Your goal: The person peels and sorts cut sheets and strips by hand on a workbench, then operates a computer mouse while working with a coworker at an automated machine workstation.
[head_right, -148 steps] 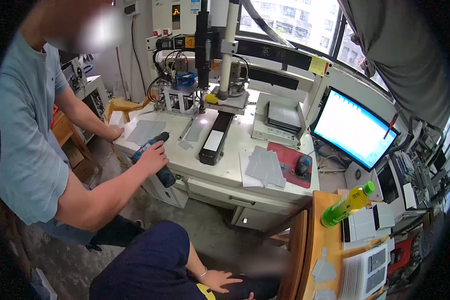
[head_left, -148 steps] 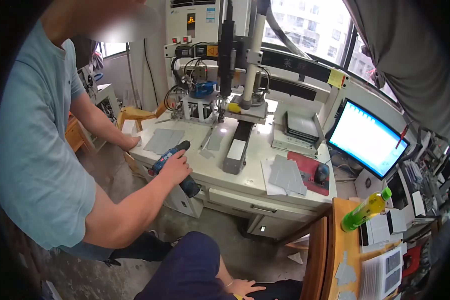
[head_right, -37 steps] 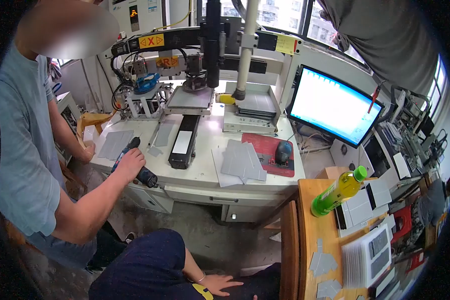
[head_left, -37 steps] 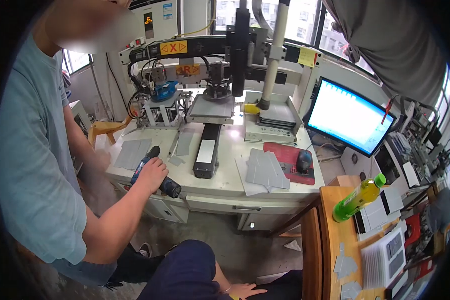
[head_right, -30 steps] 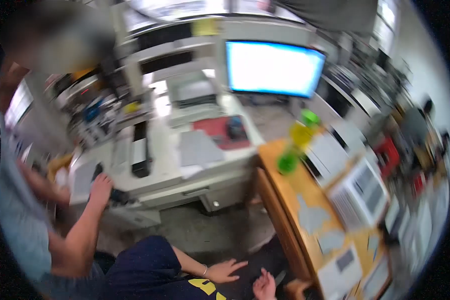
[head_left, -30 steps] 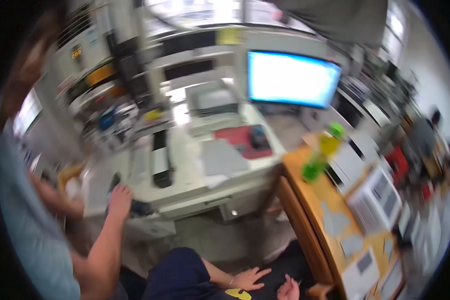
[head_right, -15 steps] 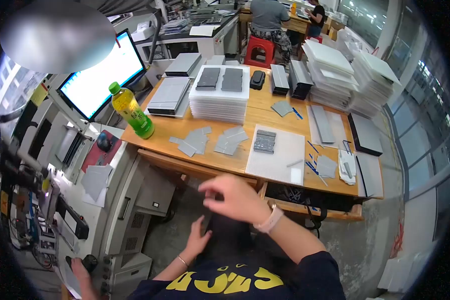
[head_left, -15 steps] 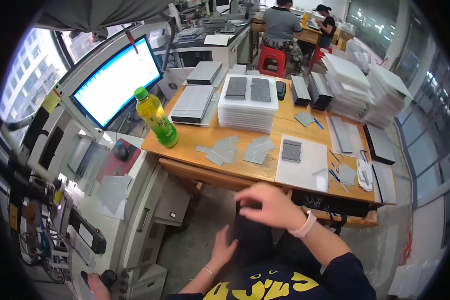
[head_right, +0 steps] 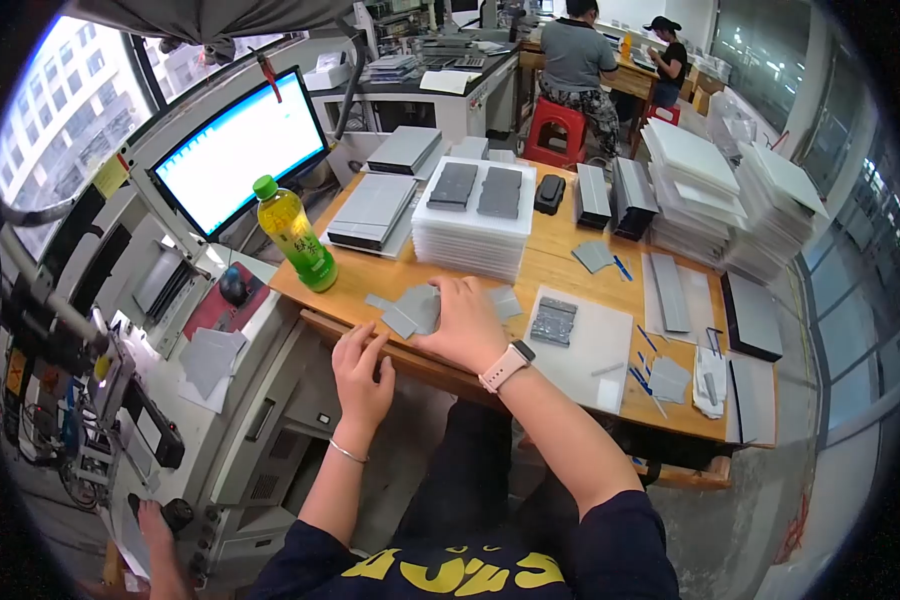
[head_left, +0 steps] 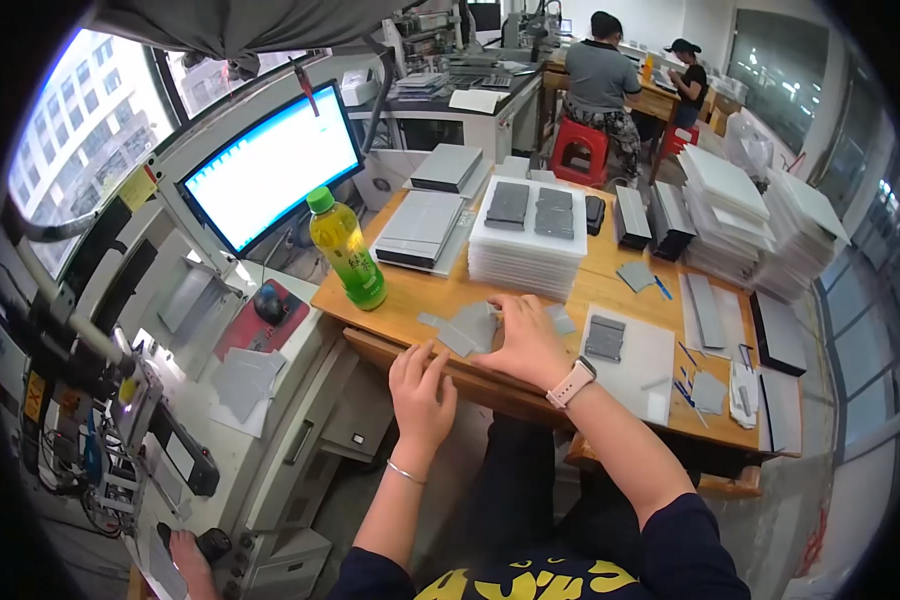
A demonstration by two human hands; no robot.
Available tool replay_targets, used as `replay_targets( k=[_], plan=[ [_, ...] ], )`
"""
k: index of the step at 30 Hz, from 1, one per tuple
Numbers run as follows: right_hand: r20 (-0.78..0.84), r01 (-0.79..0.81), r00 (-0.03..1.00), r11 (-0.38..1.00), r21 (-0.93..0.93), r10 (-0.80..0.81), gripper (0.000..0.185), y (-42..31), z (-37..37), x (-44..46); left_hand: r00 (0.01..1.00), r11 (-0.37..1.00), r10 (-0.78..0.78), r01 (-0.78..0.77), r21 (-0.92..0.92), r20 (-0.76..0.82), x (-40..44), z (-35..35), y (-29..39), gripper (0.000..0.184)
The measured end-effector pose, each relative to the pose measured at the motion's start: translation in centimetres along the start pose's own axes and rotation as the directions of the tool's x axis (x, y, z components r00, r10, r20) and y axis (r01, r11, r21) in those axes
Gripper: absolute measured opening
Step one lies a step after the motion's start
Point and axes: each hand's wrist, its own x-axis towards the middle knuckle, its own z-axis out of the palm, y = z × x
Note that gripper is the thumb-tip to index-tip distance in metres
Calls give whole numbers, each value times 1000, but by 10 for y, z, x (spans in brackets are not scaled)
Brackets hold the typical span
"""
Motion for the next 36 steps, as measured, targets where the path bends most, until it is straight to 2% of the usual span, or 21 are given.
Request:
replay_targets(
  k=[2,11,14,24,28,29,32,34,36],
  plan=[
    [21,-8,1000,1000,-15,9,76,3,0,0,997,995,68,-70,64,33,6,5,0,39],
    [64,-22,998,999,31,20,65,10,4,4,988,993,102,-108,40,120,10,20,-2,44],
    [-19,24,1000,999,37,-23,59,16,10,5,985,994,101,-105,25,137,12,22,1,45],
    [-105,43,994,999,30,-40,54,21,23,4,977,991,126,-131,17,174,15,30,7,49],
    [-90,104,991,991,79,-97,54,14,-17,-10,979,993,117,-118,-9,164,14,29,9,55],
    [-88,124,989,987,105,-115,49,21,-29,-16,980,993,121,-120,-14,156,13,28,11,55],
    [129,-133,987,946,296,98,39,54,-102,-27,985,993,113,-106,-61,129,13,21,20,53],
    [44,-67,997,961,268,57,32,98,-142,-28,991,991,89,-78,-110,101,11,19,27,52],
    [39,-113,993,990,82,110,37,148,-168,-25,996,986,56,-44,-163,67,6,20,35,50]
  ],
)
